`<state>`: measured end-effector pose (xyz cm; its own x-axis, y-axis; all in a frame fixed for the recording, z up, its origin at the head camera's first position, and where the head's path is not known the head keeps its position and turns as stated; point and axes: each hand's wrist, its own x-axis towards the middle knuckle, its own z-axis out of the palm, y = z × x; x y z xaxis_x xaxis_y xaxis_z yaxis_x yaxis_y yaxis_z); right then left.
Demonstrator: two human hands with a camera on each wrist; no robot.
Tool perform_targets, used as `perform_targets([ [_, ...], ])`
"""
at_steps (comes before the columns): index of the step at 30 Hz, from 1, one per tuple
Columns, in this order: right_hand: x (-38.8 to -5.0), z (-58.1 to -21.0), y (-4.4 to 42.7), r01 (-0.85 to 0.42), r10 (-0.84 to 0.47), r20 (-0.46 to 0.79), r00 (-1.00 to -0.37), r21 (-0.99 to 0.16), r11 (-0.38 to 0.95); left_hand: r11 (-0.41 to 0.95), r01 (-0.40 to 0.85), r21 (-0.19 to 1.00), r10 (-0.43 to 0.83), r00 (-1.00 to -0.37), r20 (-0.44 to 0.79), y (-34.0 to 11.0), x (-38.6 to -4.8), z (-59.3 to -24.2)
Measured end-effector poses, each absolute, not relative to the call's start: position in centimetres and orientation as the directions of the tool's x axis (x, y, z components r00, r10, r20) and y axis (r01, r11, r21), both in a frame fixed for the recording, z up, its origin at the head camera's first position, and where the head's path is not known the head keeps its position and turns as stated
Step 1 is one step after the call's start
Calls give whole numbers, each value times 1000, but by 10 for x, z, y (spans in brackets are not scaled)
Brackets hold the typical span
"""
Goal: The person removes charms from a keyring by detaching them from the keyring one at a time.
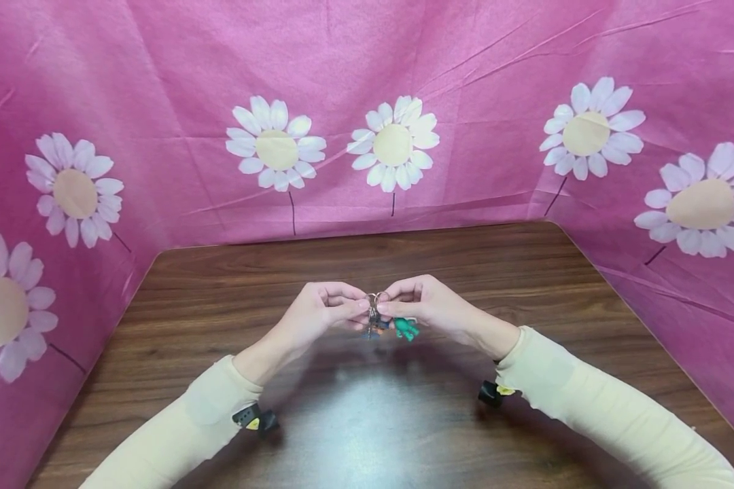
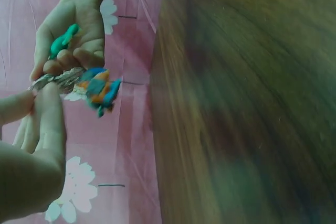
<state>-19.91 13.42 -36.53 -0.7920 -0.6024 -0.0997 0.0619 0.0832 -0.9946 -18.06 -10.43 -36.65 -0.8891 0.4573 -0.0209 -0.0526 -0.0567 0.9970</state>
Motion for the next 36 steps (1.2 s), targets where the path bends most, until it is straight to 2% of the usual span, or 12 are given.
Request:
perform_targets([
  [6,-201,-364,137,34,-610,-132,-781,-985,170,78,27,997,545,-838,-20,-108,-181,-363],
  [11,-202,-363,137,49,-607,-133,-783,-987,153,98,57,994,554,-833,-6,-107,-181,-360],
  [17,-201,-362,135,76,-597,-106,-796,-994,76,99,65,993,528,-849,3,-106,-180,-361],
  [22,-201,-360,135,77,-594,-106,-797,-994,74,82,50,995,508,-861,1,-104,-180,-364],
  [30,-196,-367,136,101,-598,-120,-792,-993,65,-42,-48,998,387,-922,-28,-100,-175,-366],
  [36,-193,-376,134,110,-640,-112,-760,-993,43,-46,-54,997,349,-937,-34,-97,-174,-366],
])
